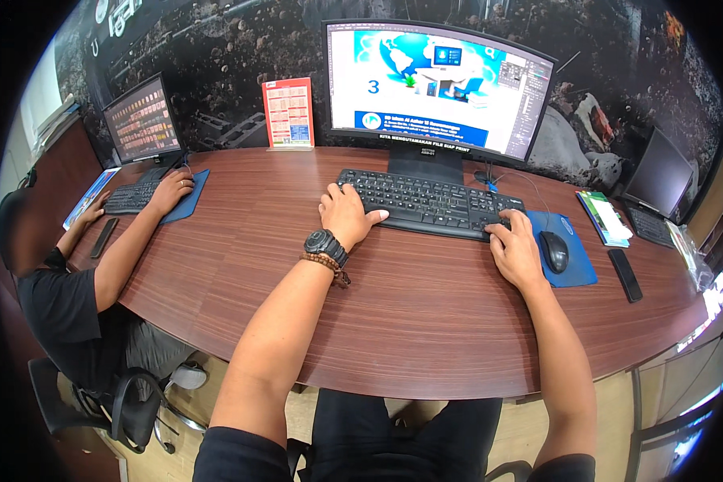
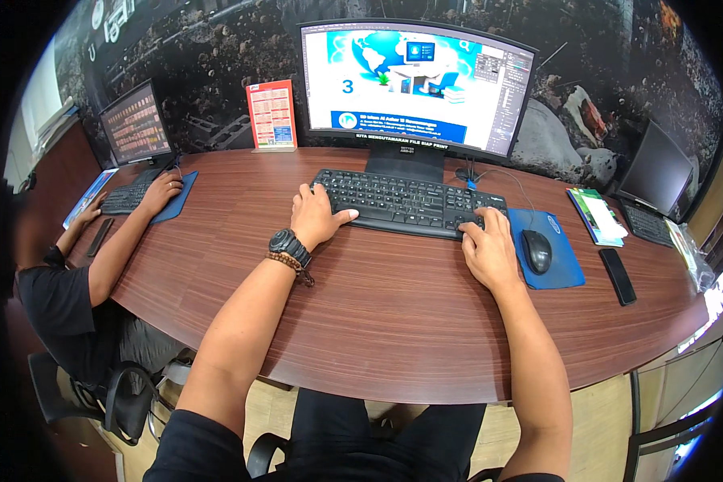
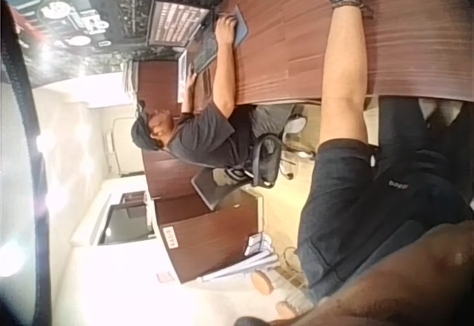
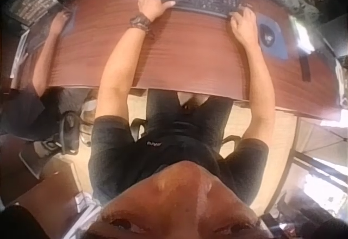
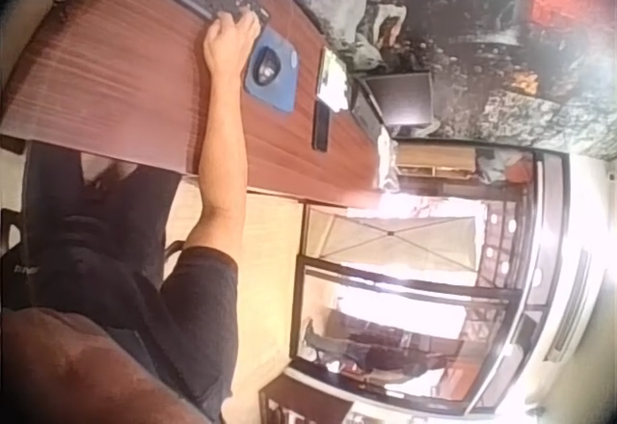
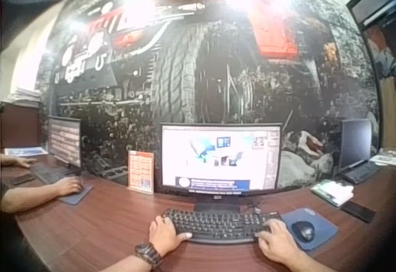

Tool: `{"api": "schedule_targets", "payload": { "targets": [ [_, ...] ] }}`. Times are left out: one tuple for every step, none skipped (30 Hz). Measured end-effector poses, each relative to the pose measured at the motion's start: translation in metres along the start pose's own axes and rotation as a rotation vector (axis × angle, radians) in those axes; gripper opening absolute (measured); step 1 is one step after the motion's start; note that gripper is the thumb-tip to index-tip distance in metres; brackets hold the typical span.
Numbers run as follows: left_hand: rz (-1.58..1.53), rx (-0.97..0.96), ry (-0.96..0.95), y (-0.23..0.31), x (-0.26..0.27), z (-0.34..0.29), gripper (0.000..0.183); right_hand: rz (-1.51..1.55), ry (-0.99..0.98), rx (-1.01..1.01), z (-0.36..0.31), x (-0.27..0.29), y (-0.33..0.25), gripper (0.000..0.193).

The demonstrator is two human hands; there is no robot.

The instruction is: Designing a digital poster using a computer mouse and keyboard.

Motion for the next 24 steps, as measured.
{"api": "schedule_targets", "payload": {
  "targets": [
    [0.001,-0.002,-0.002,0.000,-0.001,0.000,0.087,-0.011,0.024,0.020,-0.001,0.000,-0.001,0.020],
    [0.007,-0.005,0.002,0.001,-0.001,0.000,0.086,-0.013,0.025,0.016,-0.001,0.001,-0.001,0.020],
    [0.012,-0.008,0.005,0.001,-0.002,0.001,0.086,-0.004,0.005,-0.005,-0.002,0.001,0.000,0.020],
    [0.012,-0.013,0.003,0.000,-0.002,0.001,0.086,0.005,-0.014,-0.026,-0.002,0.001,0.001,0.020],
    [0.008,-0.028,0.009,0.000,-0.001,0.000,0.087,0.003,-0.012,-0.033,-0.002,0.000,0.002,0.020],
    [0.003,-0.042,0.015,-0.001,-0.001,0.000,0.087,-0.001,-0.016,-0.029,-0.002,-0.003,0.003,0.021],
    [0.003,-0.049,0.013,0.000,-0.001,0.000,0.087,-0.006,-0.021,-0.025,-0.002,-0.004,0.004,0.021],
    [0.008,-0.045,0.014,-0.001,-0.001,0.000,0.087,0.007,-0.041,-0.046,-0.002,-0.004,0.003,0.021],
    [0.012,-0.039,0.015,-0.002,-0.001,0.000,0.087,0.006,-0.040,-0.049,-0.002,-0.004,0.003,0.021],
    [0.022,-0.040,0.012,-0.002,-0.001,0.000,0.087,0.000,-0.028,-0.042,-0.003,-0.004,0.003,0.021],
    [0.023,-0.043,0.012,-0.001,-0.001,0.000,0.087,-0.007,-0.016,-0.033,-0.003,-0.003,0.003,0.020],
    [0.018,-0.040,0.006,-0.001,-0.001,0.000,0.087,-0.007,-0.014,-0.035,-0.003,-0.002,0.003,0.020],
    [0.013,-0.038,-0.001,-0.001,-0.001,0.000,0.087,-0.007,0.015,-0.054,-0.003,0.000,0.003,0.020],
    [0.013,-0.041,-0.001,0.000,0.000,0.000,0.087,-0.008,0.044,-0.074,-0.003,0.003,0.004,0.020],
    [0.016,-0.035,-0.011,0.001,0.001,0.000,0.088,-0.010,0.045,-0.076,-0.004,0.003,0.006,0.020],
    [0.018,-0.030,-0.021,0.002,0.001,0.000,0.088,-0.027,0.051,-0.090,-0.005,0.002,0.009,0.019],
    [0.018,-0.031,-0.020,0.002,0.000,0.000,0.088,-0.042,0.058,-0.103,-0.005,0.002,0.012,0.019],
    [0.013,-0.021,-0.010,0.002,-0.001,0.000,0.087,-0.043,0.060,-0.103,-0.006,0.002,0.012,0.019],
    [0.007,-0.011,0.001,0.002,-0.001,0.001,0.086,-0.028,0.050,-0.118,-0.007,0.001,0.013,0.019],
    [0.008,-0.009,0.002,0.002,0.000,0.000,0.086,-0.009,0.038,-0.131,-0.007,0.000,0.014,0.019],
    [0.010,-0.002,-0.009,0.002,0.000,0.000,0.085,-0.008,0.039,-0.129,-0.006,0.001,0.013,0.019],
    [0.011,0.004,-0.019,0.002,0.001,0.000,0.085,0.006,0.037,-0.138,-0.005,0.003,0.012,0.019],
    [0.010,0.004,-0.016,0.002,0.002,0.001,0.085,0.018,0.036,-0.147,-0.005,0.005,0.012,0.019],
    [0.011,-0.013,-0.019,0.002,0.002,0.000,0.087,0.016,0.038,-0.144,-0.004,0.006,0.012,0.019]
  ]
}}
Point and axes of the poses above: each hand's wrist, its own z-axis towards the middle knuckle, its own x-axis out of the back of the hand, y = z × x, the point moved 4 cm from there along z, towards the middle knuckle, and after that the axes turned 11 degrees about -y, right-handed, at the moved point
